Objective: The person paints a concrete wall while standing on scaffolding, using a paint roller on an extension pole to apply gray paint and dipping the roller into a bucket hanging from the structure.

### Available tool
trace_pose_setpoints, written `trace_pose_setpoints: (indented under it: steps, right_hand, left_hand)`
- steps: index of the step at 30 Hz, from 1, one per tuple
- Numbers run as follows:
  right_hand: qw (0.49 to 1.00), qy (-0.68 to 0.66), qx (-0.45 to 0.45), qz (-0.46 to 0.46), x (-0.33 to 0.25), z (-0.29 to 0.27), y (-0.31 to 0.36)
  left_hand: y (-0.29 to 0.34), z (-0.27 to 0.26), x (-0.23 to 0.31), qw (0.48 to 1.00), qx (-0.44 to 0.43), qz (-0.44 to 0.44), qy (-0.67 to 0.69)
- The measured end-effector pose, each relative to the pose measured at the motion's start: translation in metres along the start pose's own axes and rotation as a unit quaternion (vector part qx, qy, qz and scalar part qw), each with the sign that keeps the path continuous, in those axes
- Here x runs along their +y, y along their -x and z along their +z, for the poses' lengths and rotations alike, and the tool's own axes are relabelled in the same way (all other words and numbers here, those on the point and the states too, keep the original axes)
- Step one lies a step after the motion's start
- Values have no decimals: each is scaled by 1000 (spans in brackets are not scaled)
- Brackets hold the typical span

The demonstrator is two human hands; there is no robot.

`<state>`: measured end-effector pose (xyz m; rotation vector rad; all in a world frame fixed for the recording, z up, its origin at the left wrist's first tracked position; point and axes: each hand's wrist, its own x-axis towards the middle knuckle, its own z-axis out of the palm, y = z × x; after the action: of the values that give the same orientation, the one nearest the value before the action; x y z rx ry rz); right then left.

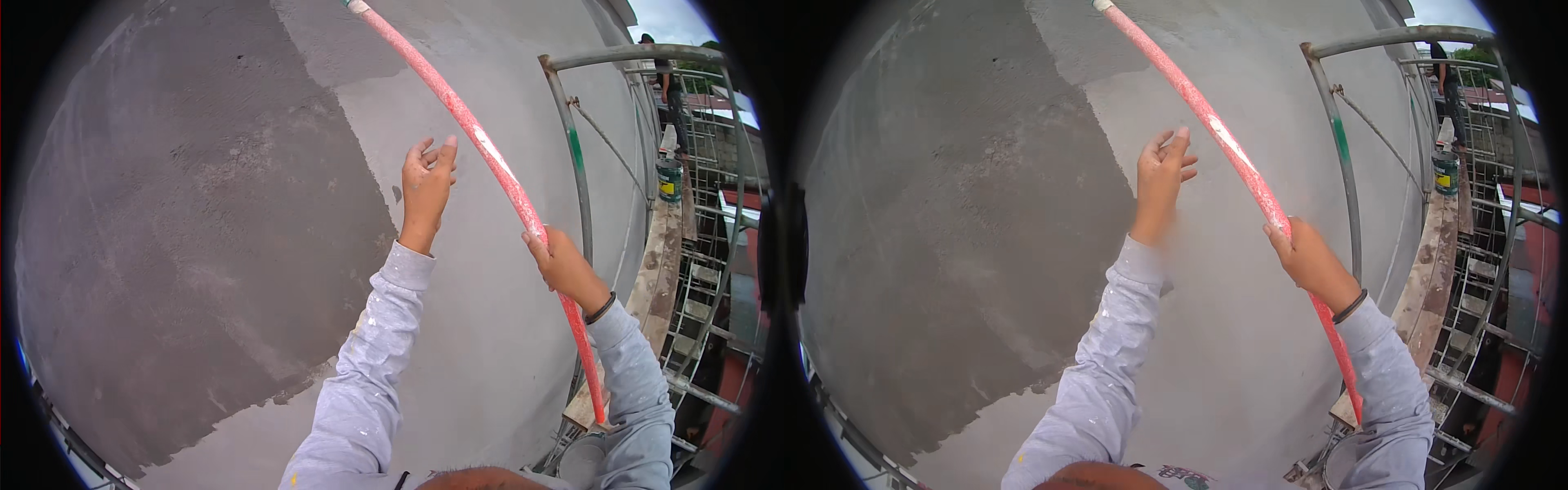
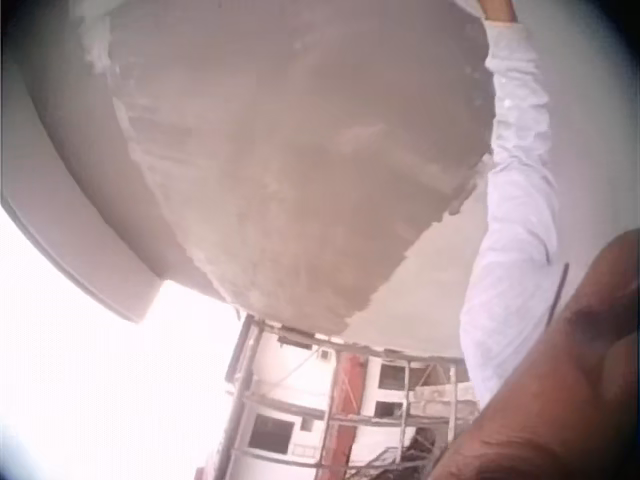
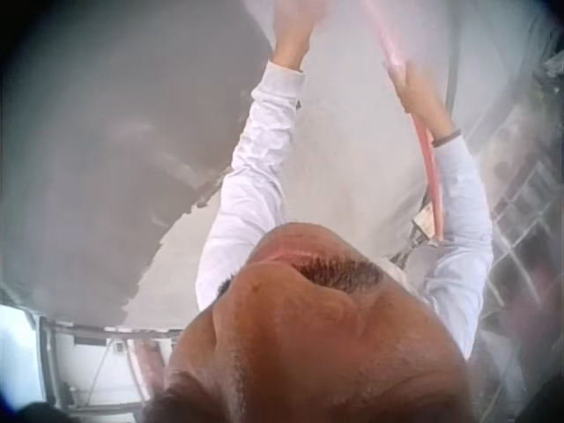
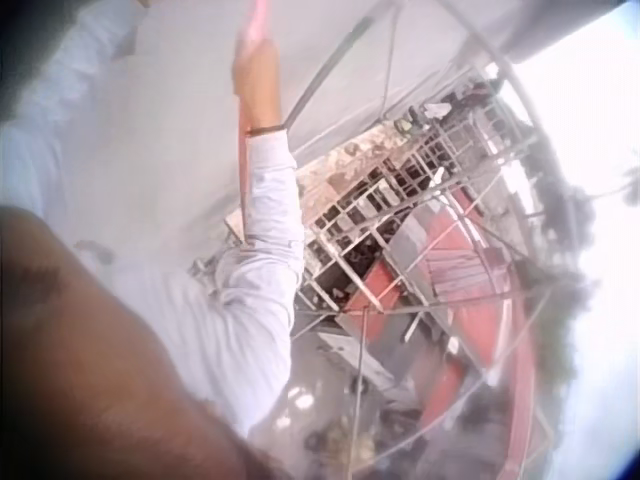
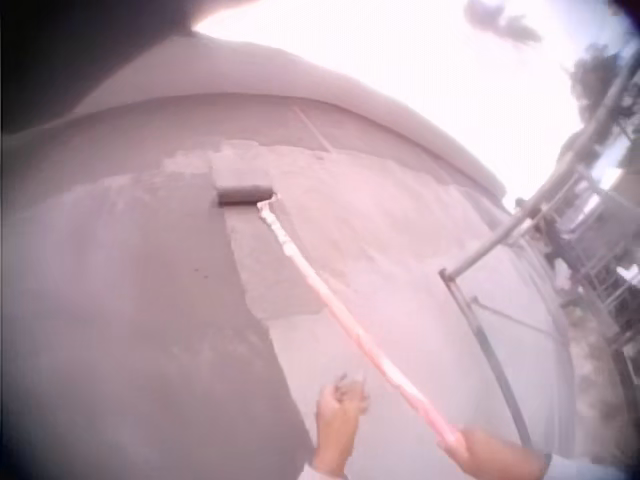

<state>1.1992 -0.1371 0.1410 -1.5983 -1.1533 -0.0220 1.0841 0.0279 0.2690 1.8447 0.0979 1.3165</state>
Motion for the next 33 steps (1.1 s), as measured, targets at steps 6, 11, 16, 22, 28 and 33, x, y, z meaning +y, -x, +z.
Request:
trace_pose_setpoints:
  steps: [6,11,16,22,28,33]
  right_hand:
    - [997,23,-24,72,90,17,124]
    - [984,20,-62,164,136,6,222]
    - [968,45,-80,235,166,-19,298]
    - [932,82,-65,348,191,-41,385]
    - [920,176,-27,348,204,-62,463]
    - [879,264,-52,394,204,-88,517]
  left_hand:
    - [-11,28,-23,999,-24,-36,16]
    - [6,44,-47,996,-53,-35,59]
    - [62,53,-74,972,-140,-142,129]
    - [147,64,-99,916,-227,-277,181]
    - [228,79,-134,833,-285,-404,248]
    - [294,95,-161,788,-287,-473,269]
